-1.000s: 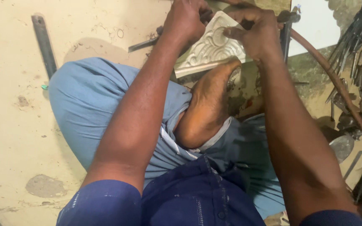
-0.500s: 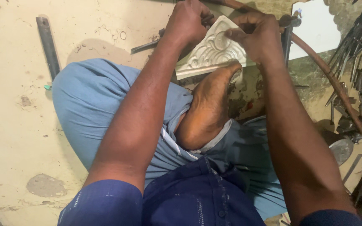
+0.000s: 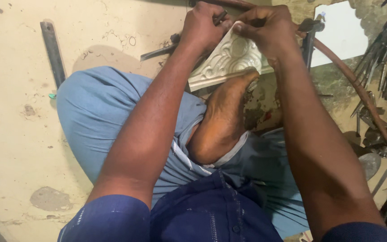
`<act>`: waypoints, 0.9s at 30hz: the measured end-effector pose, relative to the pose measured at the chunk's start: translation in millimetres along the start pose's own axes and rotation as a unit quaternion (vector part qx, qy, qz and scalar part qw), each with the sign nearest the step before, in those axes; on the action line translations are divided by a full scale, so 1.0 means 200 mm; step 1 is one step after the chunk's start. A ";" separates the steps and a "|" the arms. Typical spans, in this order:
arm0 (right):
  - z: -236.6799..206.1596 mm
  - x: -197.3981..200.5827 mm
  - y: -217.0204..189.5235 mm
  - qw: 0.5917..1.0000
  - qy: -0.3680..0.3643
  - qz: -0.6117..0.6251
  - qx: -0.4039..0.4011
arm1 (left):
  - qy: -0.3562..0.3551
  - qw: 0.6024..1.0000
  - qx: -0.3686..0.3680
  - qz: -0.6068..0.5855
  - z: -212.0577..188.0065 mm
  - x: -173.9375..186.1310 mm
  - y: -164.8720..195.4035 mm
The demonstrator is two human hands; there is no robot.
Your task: The person sits on the workshop floor holding a decorative pressed-metal ornament braced against their foot and, using a punch and hammer, works the raised pattern across the piece. They reposition the ornament repeatedly, then lift and turn it over to view the worked surface before setting it down.
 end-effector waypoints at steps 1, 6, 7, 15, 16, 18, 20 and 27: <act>0.00 0.00 0.01 1.000 0.005 -0.010 -0.006 | 0.005 1.000 0.008 0.003 -0.01 0.00 0.00; -0.01 0.00 0.02 0.998 -0.006 -0.054 0.012 | 0.022 0.998 0.046 0.033 -0.04 0.01 0.04; 0.00 0.00 0.03 0.998 -0.010 -0.063 0.008 | 0.026 0.997 0.052 0.043 -0.04 0.02 0.04; 0.02 -0.01 0.02 0.994 -0.021 -0.106 0.000 | 0.040 0.992 0.093 0.071 -0.06 0.03 0.04; 0.02 -0.01 0.00 0.995 -0.019 -0.093 0.020 | 0.053 0.992 0.079 0.082 -0.06 0.02 0.04; 0.02 -0.03 -0.04 0.996 -0.017 -0.067 0.060 | 0.080 0.990 0.050 0.103 -0.05 0.01 0.03; -0.01 -0.01 -0.08 0.985 0.017 -0.158 0.065 | 0.104 0.987 0.013 0.124 -0.04 0.01 0.02; -0.59 0.21 -0.13 0.906 0.260 -0.304 0.142 | 0.131 0.990 0.042 -0.033 -0.01 0.07 -0.06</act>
Point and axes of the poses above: each hand's wrist, its own z-axis towards the middle knuckle, its own x-axis out of the back of the hand, y = z × x, the point moved 6 cm from there along z, towards the middle knuckle, and after that the axes turned 13 degrees about -y, right-handed, at the moved point
